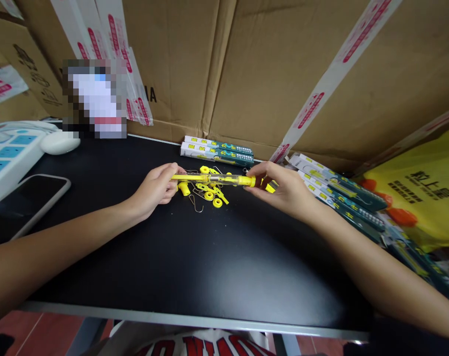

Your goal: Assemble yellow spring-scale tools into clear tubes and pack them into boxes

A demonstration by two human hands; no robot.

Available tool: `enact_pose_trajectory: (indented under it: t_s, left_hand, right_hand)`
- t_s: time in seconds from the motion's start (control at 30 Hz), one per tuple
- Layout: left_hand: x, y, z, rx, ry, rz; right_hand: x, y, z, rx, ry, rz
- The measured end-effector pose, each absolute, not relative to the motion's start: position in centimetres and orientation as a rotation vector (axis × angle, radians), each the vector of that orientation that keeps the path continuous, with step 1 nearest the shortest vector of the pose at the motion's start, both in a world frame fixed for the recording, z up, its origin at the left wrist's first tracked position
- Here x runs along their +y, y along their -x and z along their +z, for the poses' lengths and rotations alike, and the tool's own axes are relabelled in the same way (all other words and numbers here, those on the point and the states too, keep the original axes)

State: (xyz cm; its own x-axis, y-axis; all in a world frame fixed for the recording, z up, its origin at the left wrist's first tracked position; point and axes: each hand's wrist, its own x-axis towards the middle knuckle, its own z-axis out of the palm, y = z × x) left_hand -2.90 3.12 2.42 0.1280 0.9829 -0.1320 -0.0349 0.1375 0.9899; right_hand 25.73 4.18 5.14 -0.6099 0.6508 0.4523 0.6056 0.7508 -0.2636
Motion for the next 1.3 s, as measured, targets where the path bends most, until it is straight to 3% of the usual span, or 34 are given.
enact_pose_trajectory:
  t_s: [0.2,0.43,0.53,0.83,1.13,1.3]
  left_hand:
    - [3.3,3.0,2.2,1.136,-1.129,1.031]
    - [3.2,3.1,2.3,1.119,-1.141,1.044]
    - [3.2,3.0,2.3,1.119,-1.140,1.046]
    - [3.0,3.0,2.1,1.121,-1.128,1.016]
    - [3.2,3.1,1.8,1.131,-1.135,0.985]
    - [3.1,3.0,2.2,1.137,-1.134,1.027]
  right_hand:
    - [4.1,-25.8,5.1,-2.541,0.864,-0.284]
    - [4.6,-26.1,4.8,-2.438,0.949,0.073]
    - [4.7,-26.2,4.8,-2.448,0.932,0.061]
    - [4.0,-25.5,4.4,-2.589,0.870,-0.579]
    - [4.3,-26.0,3.4,-2.675,0.777,-0.715]
    - [4.7,-26.0,3.5,-2.550,0.827,-0.385]
